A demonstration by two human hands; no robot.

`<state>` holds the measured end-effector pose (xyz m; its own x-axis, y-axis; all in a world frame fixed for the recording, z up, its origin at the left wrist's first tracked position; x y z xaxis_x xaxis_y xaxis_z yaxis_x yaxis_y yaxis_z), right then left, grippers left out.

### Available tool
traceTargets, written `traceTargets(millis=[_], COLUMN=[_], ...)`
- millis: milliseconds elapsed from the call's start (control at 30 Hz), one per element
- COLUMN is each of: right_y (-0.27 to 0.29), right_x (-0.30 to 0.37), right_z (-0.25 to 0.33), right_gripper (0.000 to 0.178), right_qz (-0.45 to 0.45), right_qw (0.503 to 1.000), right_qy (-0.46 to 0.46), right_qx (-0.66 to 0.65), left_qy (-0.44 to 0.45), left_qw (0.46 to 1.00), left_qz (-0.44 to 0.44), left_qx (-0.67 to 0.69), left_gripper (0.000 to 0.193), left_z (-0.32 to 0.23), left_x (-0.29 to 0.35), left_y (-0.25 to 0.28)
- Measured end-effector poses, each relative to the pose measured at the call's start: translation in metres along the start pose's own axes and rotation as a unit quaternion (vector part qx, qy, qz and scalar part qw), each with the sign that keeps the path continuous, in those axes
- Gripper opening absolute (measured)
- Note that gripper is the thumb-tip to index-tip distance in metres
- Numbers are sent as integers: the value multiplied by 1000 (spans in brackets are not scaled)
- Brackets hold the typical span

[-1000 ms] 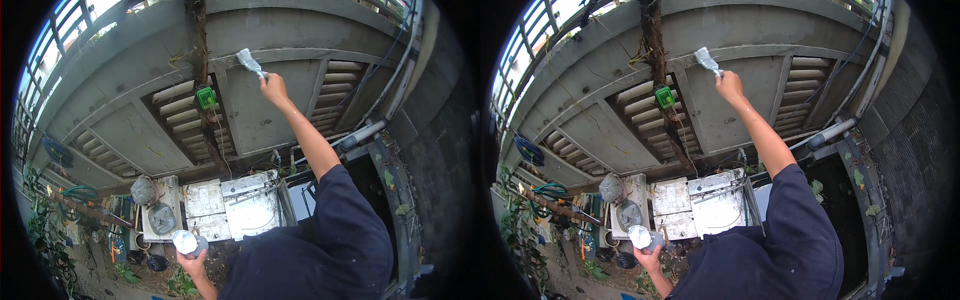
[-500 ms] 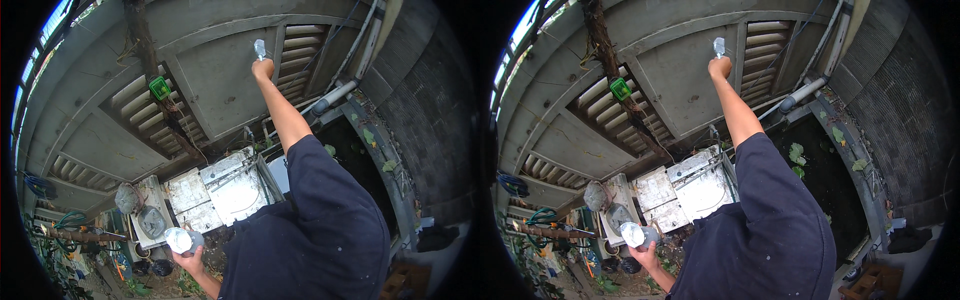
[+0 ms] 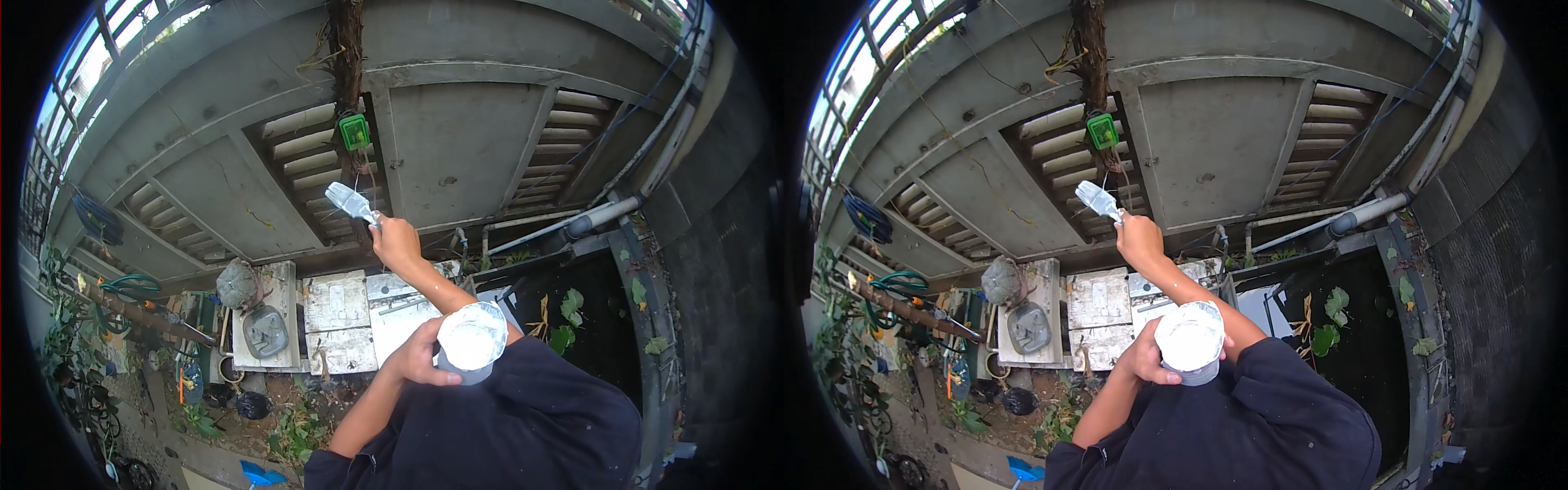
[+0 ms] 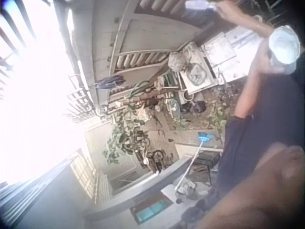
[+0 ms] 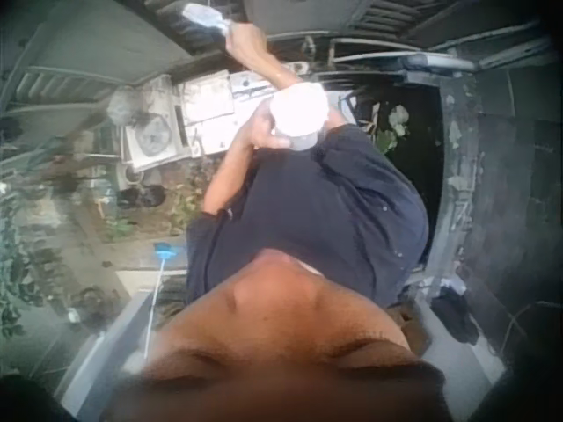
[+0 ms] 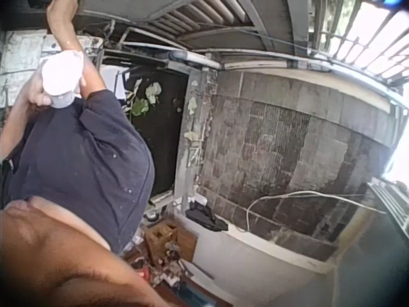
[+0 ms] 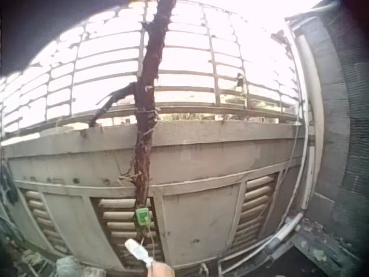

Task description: The person paints a concrete wall with a paint brush, applying paint from a paint can.

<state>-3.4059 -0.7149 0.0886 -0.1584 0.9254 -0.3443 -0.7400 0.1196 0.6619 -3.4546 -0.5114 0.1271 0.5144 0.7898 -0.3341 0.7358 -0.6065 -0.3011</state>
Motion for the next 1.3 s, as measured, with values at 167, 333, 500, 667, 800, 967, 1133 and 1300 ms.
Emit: traceTargets(millis=[167, 333, 500, 667, 800, 967, 1133, 1300], right_y=[-20, -23, -28, -30, -1, 51, 124, 177], right_x=[53, 58, 66, 82, 98, 109, 129, 150], right_z=[48, 37, 40, 44, 22, -23, -66, -49], right_gripper=[37, 37, 40, 42, 41, 34, 28, 25], right_qz=[31, 52, 38, 35, 9, 24, 56, 87], right_qw=[994, 994, 994, 995, 998, 998, 974, 957], right_qy=[99, 64, 62, 89, 60, -44, -115, -84], right_qx=[24, 65, 79, 35, 11, -31, -186, -264], left_qy=[-9, -90, -99, 10, 39, 44, -3, 33], left_qw=[995, 968, 972, 985, 979, 992, 872, 823], left_qz=[-87, -231, -196, -89, -73, -112, -249, -384], left_qx=[42, 32, 82, 144, 187, 38, -421, -417], left_gripper=[86, 87, 87, 91, 87, 86, 88, 77], left_z=[21, -4, -10, 15, 14, 18, -38, -15], left_x=[-8, 25, 27, 19, 24, 55, 89, 143], left_y=[29, 112, 102, 38, 56, 108, 128, 151])
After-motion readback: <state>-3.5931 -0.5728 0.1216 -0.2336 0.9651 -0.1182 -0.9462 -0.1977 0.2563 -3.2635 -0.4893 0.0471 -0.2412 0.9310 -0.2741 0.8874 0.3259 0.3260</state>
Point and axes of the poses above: each hand's wrist, its own x-axis away from the middle knuckle, its own y-axis out of the back of the hand, z = x × y, the point moved 9 cm from there along -x, towards the middle knuckle, and after that the axes turned 5 degrees about -z, right-handed, at the moved point
